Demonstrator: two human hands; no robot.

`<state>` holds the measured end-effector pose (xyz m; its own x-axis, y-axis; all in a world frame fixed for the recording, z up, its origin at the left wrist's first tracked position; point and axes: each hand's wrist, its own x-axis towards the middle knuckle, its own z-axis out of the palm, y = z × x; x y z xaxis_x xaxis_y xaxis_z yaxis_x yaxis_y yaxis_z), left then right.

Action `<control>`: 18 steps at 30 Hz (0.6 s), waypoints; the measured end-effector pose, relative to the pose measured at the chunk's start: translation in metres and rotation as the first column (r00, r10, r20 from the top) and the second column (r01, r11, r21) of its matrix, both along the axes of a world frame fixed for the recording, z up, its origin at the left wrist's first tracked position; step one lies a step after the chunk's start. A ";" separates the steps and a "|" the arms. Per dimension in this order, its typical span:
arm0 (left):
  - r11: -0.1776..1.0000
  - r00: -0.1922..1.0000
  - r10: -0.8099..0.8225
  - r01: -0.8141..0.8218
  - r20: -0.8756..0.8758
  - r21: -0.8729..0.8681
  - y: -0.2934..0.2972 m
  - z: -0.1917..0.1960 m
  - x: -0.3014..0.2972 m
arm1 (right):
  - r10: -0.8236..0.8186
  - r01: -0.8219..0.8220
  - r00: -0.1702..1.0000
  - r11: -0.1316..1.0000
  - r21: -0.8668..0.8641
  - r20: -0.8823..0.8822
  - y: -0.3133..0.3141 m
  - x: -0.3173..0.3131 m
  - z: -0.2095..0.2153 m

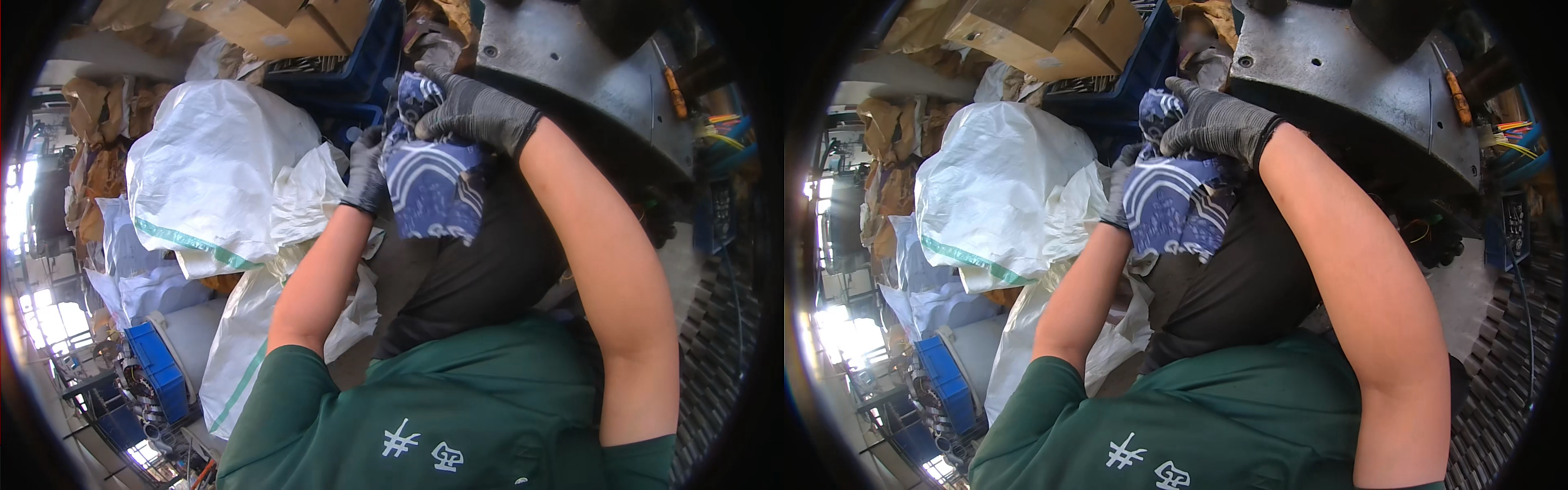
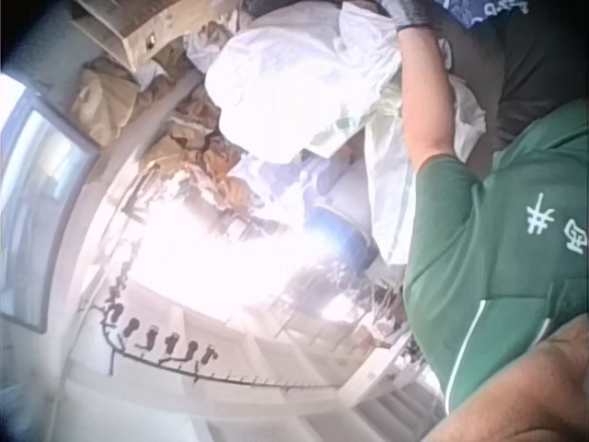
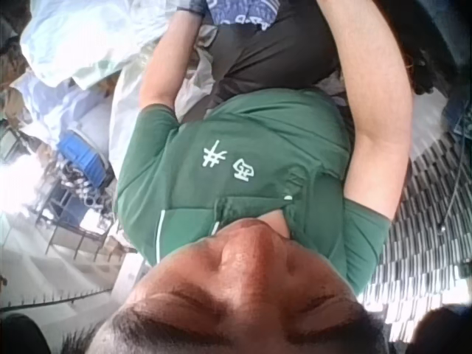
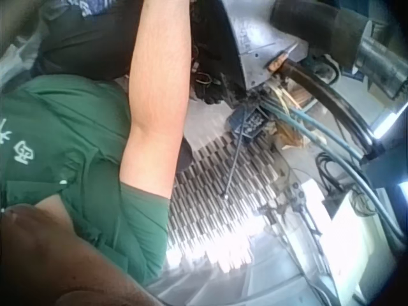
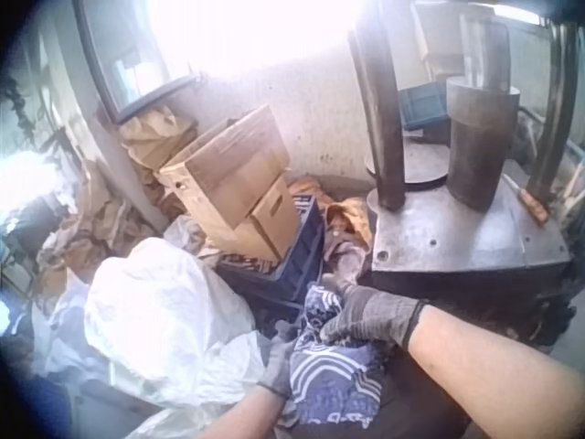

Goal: The person is manually inserting wire coils into a stator core and then using a hydraulic press to secure the components.

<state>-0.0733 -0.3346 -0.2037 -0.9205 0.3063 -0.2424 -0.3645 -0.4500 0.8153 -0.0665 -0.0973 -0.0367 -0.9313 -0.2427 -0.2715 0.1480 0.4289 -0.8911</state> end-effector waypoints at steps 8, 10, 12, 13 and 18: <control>0.985 0.983 -0.167 0.163 0.070 0.062 -0.020 0.103 0.044 | 0.210 -0.208 0.978 0.969 0.134 -0.004 -0.021 0.009 0.021; 0.927 0.927 -0.316 0.347 0.200 -0.144 -0.050 0.083 0.073 | 0.096 -0.057 0.987 0.957 0.285 -0.126 -0.020 0.003 0.015; 0.525 0.634 -0.660 0.773 0.403 -0.357 -0.076 0.077 0.107 | -0.015 0.060 0.986 0.959 0.276 -0.164 -0.012 0.003 0.019; 0.358 0.514 -0.611 0.857 0.601 -0.369 -0.105 0.040 0.129 | -0.111 0.164 0.973 0.950 0.267 -0.202 -0.011 0.004 0.022; -0.172 0.770 -0.609 0.106 0.191 -0.979 -0.272 -0.071 0.184 | -0.017 0.064 0.982 0.968 0.243 -0.190 -0.008 -0.004 0.024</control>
<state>0.1111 -0.6061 -0.2745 -0.8286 0.3203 -0.4591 0.1848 0.9306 0.3159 -0.0707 -0.1056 -0.0129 -0.9785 -0.1507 -0.1407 0.0129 0.6362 -0.7715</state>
